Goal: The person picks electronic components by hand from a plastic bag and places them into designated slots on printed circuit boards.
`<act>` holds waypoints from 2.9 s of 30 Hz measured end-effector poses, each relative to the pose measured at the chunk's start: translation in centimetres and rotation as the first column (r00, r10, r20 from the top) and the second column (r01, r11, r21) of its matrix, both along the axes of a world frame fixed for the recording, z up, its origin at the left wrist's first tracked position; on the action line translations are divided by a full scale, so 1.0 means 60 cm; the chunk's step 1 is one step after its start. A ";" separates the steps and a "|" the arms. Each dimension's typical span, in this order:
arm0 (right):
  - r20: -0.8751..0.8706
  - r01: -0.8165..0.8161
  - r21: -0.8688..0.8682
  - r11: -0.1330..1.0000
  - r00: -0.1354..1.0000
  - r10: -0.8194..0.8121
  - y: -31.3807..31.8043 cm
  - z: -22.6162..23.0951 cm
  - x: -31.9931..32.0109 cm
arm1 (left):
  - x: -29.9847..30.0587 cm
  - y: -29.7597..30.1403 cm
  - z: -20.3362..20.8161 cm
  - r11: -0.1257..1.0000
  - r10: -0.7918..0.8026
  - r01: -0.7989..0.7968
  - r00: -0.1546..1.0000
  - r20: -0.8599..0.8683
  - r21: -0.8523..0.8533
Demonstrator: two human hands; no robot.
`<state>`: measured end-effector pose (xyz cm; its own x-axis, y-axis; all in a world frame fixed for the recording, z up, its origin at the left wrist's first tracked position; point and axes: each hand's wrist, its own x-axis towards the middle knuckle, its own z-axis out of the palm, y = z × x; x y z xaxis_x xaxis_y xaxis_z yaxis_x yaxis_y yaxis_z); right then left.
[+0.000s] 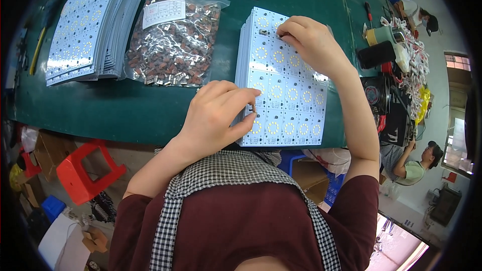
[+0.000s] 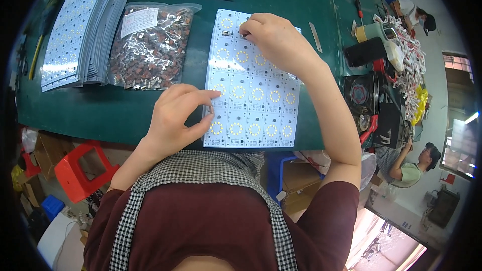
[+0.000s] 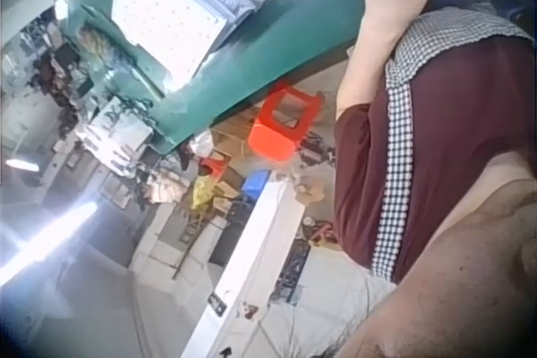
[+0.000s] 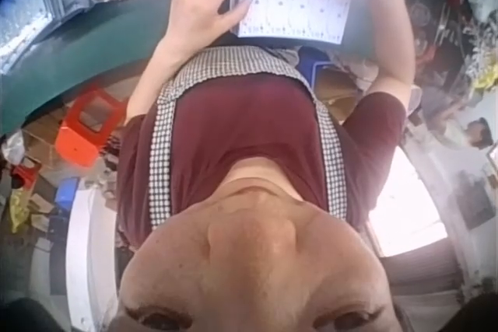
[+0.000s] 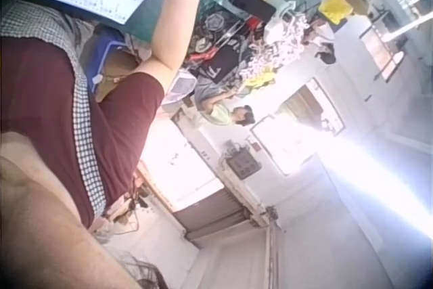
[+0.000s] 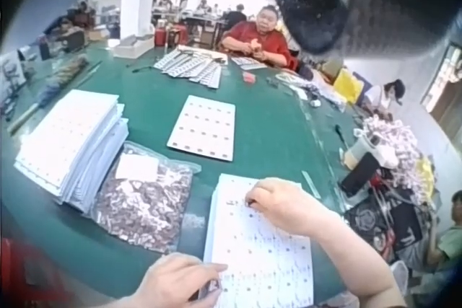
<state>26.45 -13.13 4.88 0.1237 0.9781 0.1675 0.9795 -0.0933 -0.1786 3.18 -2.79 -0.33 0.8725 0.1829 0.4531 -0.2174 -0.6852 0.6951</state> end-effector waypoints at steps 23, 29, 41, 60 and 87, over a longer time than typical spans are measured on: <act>-0.067 0.049 -0.022 0.999 0.996 -0.050 0.001 0.004 -0.012 | 0.002 -0.001 -0.007 1.000 -0.003 0.004 0.999 0.041 -0.023; 0.068 -0.004 -0.030 1.000 0.998 0.006 0.004 0.003 -0.009 | 0.001 0.000 -0.005 1.000 0.001 -0.001 0.999 0.041 -0.011; -0.968 0.185 -0.106 0.977 -0.245 -0.059 -0.037 0.011 -0.063 | 0.027 0.025 0.034 0.673 -0.028 -0.031 0.997 -0.067 -0.739; -0.867 0.063 -0.062 0.996 -0.498 -0.023 -0.045 -0.016 -0.105 | 0.053 0.004 0.047 0.668 -0.048 -0.010 0.997 -0.057 -0.744; -0.989 0.214 -0.011 0.977 -0.143 0.020 -0.043 -0.012 -0.122 | 0.042 0.005 0.072 0.901 0.103 -0.123 0.992 -0.071 -0.416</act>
